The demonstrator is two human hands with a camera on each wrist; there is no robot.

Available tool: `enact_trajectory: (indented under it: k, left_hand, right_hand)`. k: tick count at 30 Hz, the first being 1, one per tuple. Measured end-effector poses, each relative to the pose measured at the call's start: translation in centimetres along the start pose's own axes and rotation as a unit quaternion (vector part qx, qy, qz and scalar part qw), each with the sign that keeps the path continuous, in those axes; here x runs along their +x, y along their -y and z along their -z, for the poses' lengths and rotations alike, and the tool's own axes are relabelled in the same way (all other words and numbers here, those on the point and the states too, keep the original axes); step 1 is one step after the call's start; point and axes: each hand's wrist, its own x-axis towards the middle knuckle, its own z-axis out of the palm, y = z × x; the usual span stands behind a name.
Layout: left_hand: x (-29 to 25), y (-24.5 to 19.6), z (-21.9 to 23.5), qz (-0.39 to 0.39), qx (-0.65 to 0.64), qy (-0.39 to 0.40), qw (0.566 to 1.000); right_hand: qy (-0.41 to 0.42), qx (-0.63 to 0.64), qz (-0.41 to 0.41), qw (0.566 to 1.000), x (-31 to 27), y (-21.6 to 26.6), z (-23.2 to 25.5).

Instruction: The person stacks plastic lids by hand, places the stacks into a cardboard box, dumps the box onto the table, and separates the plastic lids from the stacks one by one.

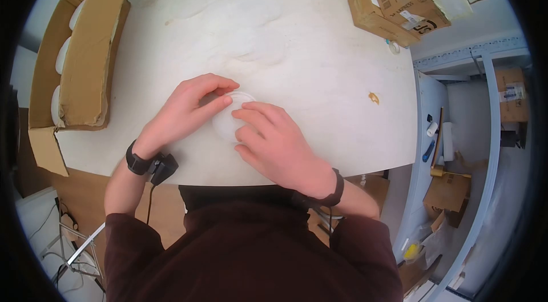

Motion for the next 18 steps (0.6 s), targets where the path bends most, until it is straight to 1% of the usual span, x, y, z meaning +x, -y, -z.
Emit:
enact_trajectory:
  k: [2, 3, 5, 6, 8, 9, 11, 12, 14, 15, 17, 18]
  left_hand:
    - [0.0, -0.1, -0.2, -0.019, 0.06, 0.004, 0.998]
    - [0.1, -0.3, -0.3, -0.025, 0.057, 0.006, 0.998]
    - [-0.1, -0.5, -0.2, -0.013, 0.095, 0.016, 0.995]
    - [-0.2, -0.6, 0.0, -0.011, 0.096, 0.015, 0.995]
    - [-0.1, -0.9, 0.0, -0.016, 0.107, 0.025, 0.994]
    - [-0.2, -0.9, 0.0, -0.016, 0.108, 0.026, 0.994]
    - [-0.1, -0.6, -0.1, -0.007, 0.11, 0.023, 0.994]
    - [-0.1, -0.5, -0.2, -0.01, 0.112, 0.022, 0.993]
    - [-0.1, -0.5, -0.3, 0.008, 0.088, 0.018, 0.996]
    - [-0.2, -0.5, -0.3, 0.007, 0.091, 0.015, 0.996]
    - [-0.2, -0.5, -0.2, 0.012, 0.1, 0.024, 0.995]
    - [-0.2, -0.5, -0.2, 0.013, 0.101, 0.021, 0.995]
  right_hand:
    - [-0.005, -0.007, 0.019, 1.0, -0.3, -0.2, -0.3]
    - [-0.004, -0.014, 0.016, 1.0, -0.4, -0.3, 0.3]
    - [0.029, 0.105, -0.016, 0.994, 0.1, -0.4, 1.3]
    - [0.029, 0.106, -0.015, 0.994, 0.4, -1.1, 1.6]
    - [-0.023, 0.082, -0.064, 0.994, 1.4, -3.7, 2.7]
    - [-0.025, 0.083, -0.064, 0.994, 2.2, -5.0, 2.8]
    - [-0.056, -0.037, -0.131, 0.989, 3.9, -7.8, 2.7]
    - [-0.059, -0.039, -0.13, 0.989, 4.4, -9.0, 2.4]
    - [-0.053, -0.081, -0.125, 0.987, 5.4, -10.3, 1.8]
    - [-0.055, -0.081, -0.121, 0.988, 5.5, -10.6, 1.6]
    - [0.009, -0.053, -0.147, 0.988, 6.0, -10.8, 1.7]
    - [0.01, -0.053, -0.143, 0.988, 6.1, -10.9, 1.6]
